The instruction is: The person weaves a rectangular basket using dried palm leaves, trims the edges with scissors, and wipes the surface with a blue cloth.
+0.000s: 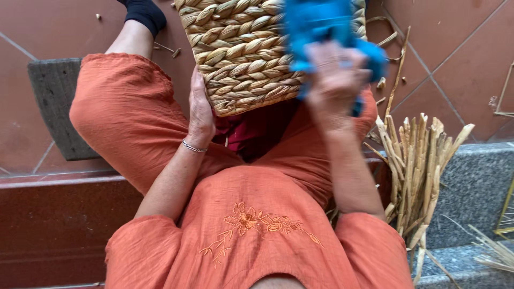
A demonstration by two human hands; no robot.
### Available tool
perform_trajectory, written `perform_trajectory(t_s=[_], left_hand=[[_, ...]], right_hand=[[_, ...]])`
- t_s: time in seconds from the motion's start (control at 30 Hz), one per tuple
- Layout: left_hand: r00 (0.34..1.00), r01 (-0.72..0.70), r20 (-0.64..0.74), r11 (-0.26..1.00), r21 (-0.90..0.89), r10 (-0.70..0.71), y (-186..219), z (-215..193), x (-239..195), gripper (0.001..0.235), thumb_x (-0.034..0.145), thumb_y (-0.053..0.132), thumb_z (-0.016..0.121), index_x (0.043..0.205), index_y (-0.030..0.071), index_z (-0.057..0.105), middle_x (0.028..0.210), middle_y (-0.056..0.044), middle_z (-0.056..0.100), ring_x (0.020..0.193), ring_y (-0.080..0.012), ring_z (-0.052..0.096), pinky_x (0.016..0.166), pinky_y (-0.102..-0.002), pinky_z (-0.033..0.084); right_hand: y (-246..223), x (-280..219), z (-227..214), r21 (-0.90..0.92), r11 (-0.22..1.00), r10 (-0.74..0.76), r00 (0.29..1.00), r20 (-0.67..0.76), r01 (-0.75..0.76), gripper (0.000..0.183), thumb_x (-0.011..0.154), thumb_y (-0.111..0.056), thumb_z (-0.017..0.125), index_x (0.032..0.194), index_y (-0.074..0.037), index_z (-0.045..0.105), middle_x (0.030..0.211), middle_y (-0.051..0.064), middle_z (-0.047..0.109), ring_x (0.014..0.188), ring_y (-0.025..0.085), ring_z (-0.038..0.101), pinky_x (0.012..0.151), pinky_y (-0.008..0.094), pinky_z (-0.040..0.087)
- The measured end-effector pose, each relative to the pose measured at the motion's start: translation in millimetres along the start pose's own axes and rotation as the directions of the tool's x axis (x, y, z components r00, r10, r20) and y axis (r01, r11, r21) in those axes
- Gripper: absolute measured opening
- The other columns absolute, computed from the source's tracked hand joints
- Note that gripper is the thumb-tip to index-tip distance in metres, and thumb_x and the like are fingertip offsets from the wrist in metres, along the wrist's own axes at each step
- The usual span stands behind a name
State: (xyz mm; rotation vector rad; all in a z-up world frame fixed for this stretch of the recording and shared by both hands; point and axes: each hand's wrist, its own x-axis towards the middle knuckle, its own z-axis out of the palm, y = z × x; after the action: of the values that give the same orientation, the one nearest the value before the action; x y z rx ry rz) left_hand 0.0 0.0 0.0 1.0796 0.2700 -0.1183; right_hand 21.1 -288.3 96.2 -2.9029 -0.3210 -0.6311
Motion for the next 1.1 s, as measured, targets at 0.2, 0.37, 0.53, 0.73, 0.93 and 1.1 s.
perform_trajectory(t_s=[0.2,0.37,0.53,0.73,0.93,1.1], left_hand=[[0.981,-0.128,-0.125,0.978,0.164,0.149,-8.1,22.0,8.4,0.060,0.115,0.037,0.040,0.158,-0.004,0.037,0.155,-0.018,0.051,0.141,-0.0245,0.049,0.123,-0.036,0.035],[0.976,-0.188,-0.035,0.909,0.371,0.216,-59.6,-26.4,5.2,0.061,0.115,0.044,0.041,0.158,0.000,0.034,0.157,-0.014,0.047,0.144,-0.0219,0.048,0.124,-0.035,0.038],[0.983,-0.071,-0.150,0.976,0.207,0.103,-49.4,-17.4,7.7,0.067,0.115,0.039,0.041,0.168,-0.001,0.032,0.134,-0.018,0.046,0.117,-0.0261,0.039,0.100,-0.037,0.031],[0.973,-0.225,0.024,0.926,0.304,0.229,8.8,31.3,0.1,0.070,0.115,0.022,0.054,0.169,0.005,0.012,0.169,-0.015,0.036,0.153,-0.0241,0.041,0.130,-0.035,0.031],[0.960,-0.277,0.043,0.907,0.318,0.278,10.3,29.8,9.2,0.070,0.114,0.024,0.052,0.169,0.006,0.012,0.172,-0.016,0.030,0.156,-0.0250,0.036,0.132,-0.035,0.028],[0.963,-0.264,0.063,0.878,0.399,0.261,7.7,21.9,7.4,0.070,0.116,0.030,0.050,0.169,0.003,0.013,0.175,-0.019,0.024,0.162,-0.0272,0.027,0.134,-0.035,0.023]], right_hand=[[12.8,20.7,2.1,-0.067,0.983,0.165,0.984,-0.065,-0.169,0.027,0.114,-0.040,0.057,0.116,-0.013,0.065,0.105,0.009,0.061,0.106,0.031,0.051,0.086,0.045,0.044],[-147.9,17.5,26.4,0.372,0.923,-0.116,0.993,0.013,0.103,0.036,0.094,-0.013,0.068,0.130,-0.016,0.065,0.131,0.013,0.063,0.123,0.035,0.052,0.097,0.046,0.038],[-100.3,36.0,56.6,0.194,0.943,-0.273,0.962,-0.007,0.269,0.049,0.095,-0.012,0.067,0.143,-0.023,0.064,0.145,0.010,0.060,0.143,0.035,0.042,0.102,0.054,0.037],[42.9,85.1,88.2,-0.153,0.987,0.058,0.998,0.019,-0.055,0.040,0.109,-0.025,0.061,0.149,-0.017,0.059,0.147,0.012,0.059,0.131,0.040,0.046,0.096,0.057,0.040],[-82.5,102.0,105.3,0.085,0.996,-0.031,0.996,-0.087,0.038,0.047,0.092,-0.008,0.060,0.139,-0.011,0.060,0.136,0.015,0.059,0.131,0.038,0.049,0.099,0.054,0.038],[-140.2,115.5,103.0,0.199,0.937,-0.285,0.958,-0.038,0.287,0.053,0.091,-0.004,0.064,0.142,-0.019,0.062,0.140,0.007,0.059,0.130,0.031,0.050,0.096,0.048,0.039]])
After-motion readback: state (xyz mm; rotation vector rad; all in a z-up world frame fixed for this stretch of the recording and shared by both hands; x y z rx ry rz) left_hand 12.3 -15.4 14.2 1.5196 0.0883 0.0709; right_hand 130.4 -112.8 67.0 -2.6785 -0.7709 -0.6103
